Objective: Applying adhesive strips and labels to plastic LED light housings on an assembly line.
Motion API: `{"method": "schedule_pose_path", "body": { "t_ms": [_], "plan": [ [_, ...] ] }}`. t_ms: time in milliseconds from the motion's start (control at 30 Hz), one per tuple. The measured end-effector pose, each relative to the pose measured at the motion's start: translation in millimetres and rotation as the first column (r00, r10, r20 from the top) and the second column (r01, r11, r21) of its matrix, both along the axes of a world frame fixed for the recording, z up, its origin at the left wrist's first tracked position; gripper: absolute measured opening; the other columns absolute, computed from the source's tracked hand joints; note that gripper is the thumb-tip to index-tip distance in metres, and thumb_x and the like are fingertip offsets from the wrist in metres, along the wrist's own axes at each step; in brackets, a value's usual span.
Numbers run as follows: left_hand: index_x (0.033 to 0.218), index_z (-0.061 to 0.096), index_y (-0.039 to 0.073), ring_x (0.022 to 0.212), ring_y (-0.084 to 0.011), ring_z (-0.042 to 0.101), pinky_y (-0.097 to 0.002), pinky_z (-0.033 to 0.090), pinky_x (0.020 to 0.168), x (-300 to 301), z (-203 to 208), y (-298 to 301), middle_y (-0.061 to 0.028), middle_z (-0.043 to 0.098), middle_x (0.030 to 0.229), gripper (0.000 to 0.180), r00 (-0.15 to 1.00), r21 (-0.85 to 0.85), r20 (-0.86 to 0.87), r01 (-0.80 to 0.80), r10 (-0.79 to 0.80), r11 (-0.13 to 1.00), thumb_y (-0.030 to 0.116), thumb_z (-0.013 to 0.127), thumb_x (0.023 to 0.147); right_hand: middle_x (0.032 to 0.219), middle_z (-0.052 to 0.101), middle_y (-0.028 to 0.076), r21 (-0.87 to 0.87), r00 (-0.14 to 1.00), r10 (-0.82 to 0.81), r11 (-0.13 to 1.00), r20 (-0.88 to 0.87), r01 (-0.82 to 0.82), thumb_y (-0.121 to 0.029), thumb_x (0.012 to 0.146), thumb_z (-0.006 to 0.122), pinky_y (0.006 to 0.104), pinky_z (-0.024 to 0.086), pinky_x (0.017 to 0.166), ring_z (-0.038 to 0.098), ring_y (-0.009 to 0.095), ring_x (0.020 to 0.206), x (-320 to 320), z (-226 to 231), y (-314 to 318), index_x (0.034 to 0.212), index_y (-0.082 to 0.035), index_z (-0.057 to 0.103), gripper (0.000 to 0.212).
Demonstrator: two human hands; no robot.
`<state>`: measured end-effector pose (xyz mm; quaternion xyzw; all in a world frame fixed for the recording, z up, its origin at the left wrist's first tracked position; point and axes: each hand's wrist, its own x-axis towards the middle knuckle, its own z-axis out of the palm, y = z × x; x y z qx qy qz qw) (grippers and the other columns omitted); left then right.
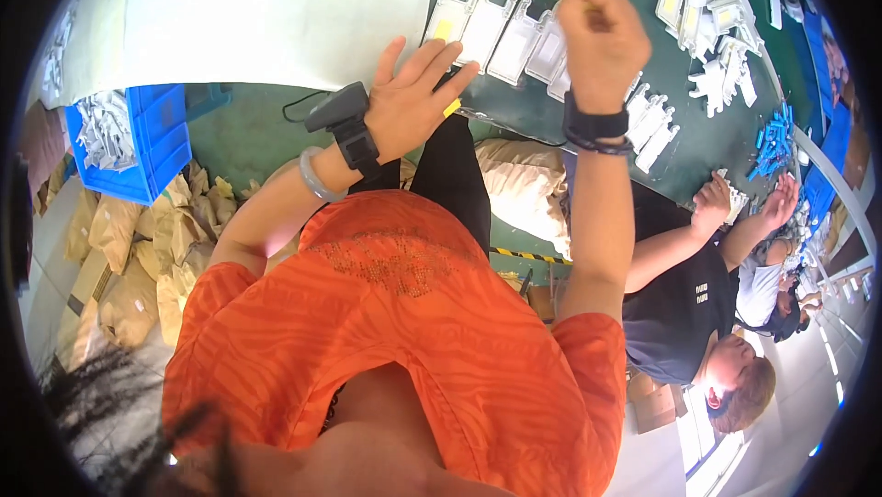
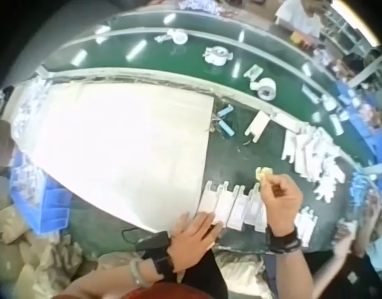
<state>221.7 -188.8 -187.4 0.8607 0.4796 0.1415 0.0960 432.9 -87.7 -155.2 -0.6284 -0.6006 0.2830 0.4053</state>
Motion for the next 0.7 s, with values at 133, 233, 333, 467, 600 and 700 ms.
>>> {"method": "schedule_pose_path", "body": {
  "t_ms": [133, 233, 333, 467, 600, 700],
  "plan": [
    [0.129, 0.059, 0.018, 0.128, -0.0194, 0.044, -0.0518, 0.016, 0.113, -5, 6, -5, -0.0002, 0.053, 0.134, 0.057, 0.993, -0.067, 0.09, -0.077, 0.083, 0.995, 0.018, 0.068, 0.072, 0.076, 0.063, 0.005, 0.06, 0.871, 0.401, 0.899, 0.283, -0.434, -0.006, 0.075, 0.073, 0.0304, 0.049, 0.055, 0.061, 0.02, 0.062, -30, -9, -27, 0.084, -0.008, 0.068, 0.011],
    [0.128, 0.059, 0.015, 0.129, -0.0195, 0.043, -0.0519, 0.016, 0.113, -18, 2, -13, 0.0015, 0.053, 0.134, 0.056, 0.992, -0.027, 0.019, -0.122, 0.123, 0.992, 0.019, 0.068, 0.072, 0.074, 0.06, 0.004, 0.078, 0.788, 0.466, 0.84, 0.402, -0.536, -0.009, 0.074, 0.072, 0.033, 0.049, 0.057, 0.061, 0.023, 0.065, -45, -19, -34, 0.08, -0.01, 0.065, 0.01],
    [0.127, 0.059, 0.014, 0.129, -0.0194, 0.043, -0.0518, 0.015, 0.114, -23, -3, -14, 0.0033, 0.054, 0.132, 0.056, 0.993, 0.013, -0.019, -0.113, 0.113, 0.994, 0.019, 0.068, 0.072, 0.072, 0.056, 0.003, 0.064, 0.692, 0.502, 0.784, 0.518, -0.617, -0.012, 0.073, 0.071, 0.0349, 0.049, 0.061, 0.061, 0.023, 0.068, -52, -25, -33, 0.077, -0.011, 0.062, 0.01],
    [0.125, 0.06, 0.015, 0.129, -0.0193, 0.043, -0.052, 0.014, 0.114, -25, -1, -12, 0.0045, 0.054, 0.131, 0.053, 0.994, 0.0, -0.031, -0.108, 0.108, 0.994, 0.02, 0.067, 0.073, 0.074, 0.056, 0.002, -0.05, 0.509, 0.568, 0.697, 0.647, -0.715, -0.013, 0.07, 0.067, 0.0355, 0.048, 0.066, 0.062, 0.021, 0.073, -55, -15, -29, 0.076, -0.011, 0.062, 0.008],
    [0.121, 0.062, 0.017, 0.129, -0.019, 0.043, -0.0522, 0.014, 0.114, -28, -3, -10, 0.0046, 0.055, 0.129, 0.048, 0.995, 0.066, -0.052, -0.081, 0.085, 0.995, 0.019, 0.065, 0.074, 0.076, 0.058, 0.003, -0.139, 0.381, 0.595, 0.646, 0.707, -0.75, -0.011, 0.069, 0.065, 0.0356, 0.049, 0.065, 0.063, 0.021, 0.073, -62, -10, -25, 0.077, -0.01, 0.063, 0.008],
    [0.12, 0.062, 0.015, 0.128, -0.0194, 0.042, -0.0522, 0.013, 0.114, -31, -4, -8, 0.0026, 0.056, 0.126, 0.042, 0.997, 0.075, -0.042, -0.059, 0.062, 0.995, 0.02, 0.06, 0.078, 0.078, 0.06, 0.004, -0.217, 0.312, 0.613, 0.635, 0.726, -0.741, -0.011, 0.07, 0.065, 0.0369, 0.049, 0.063, 0.064, 0.021, 0.075, -70, -10, -25, 0.077, -0.009, 0.063, 0.007]
  ]
}}
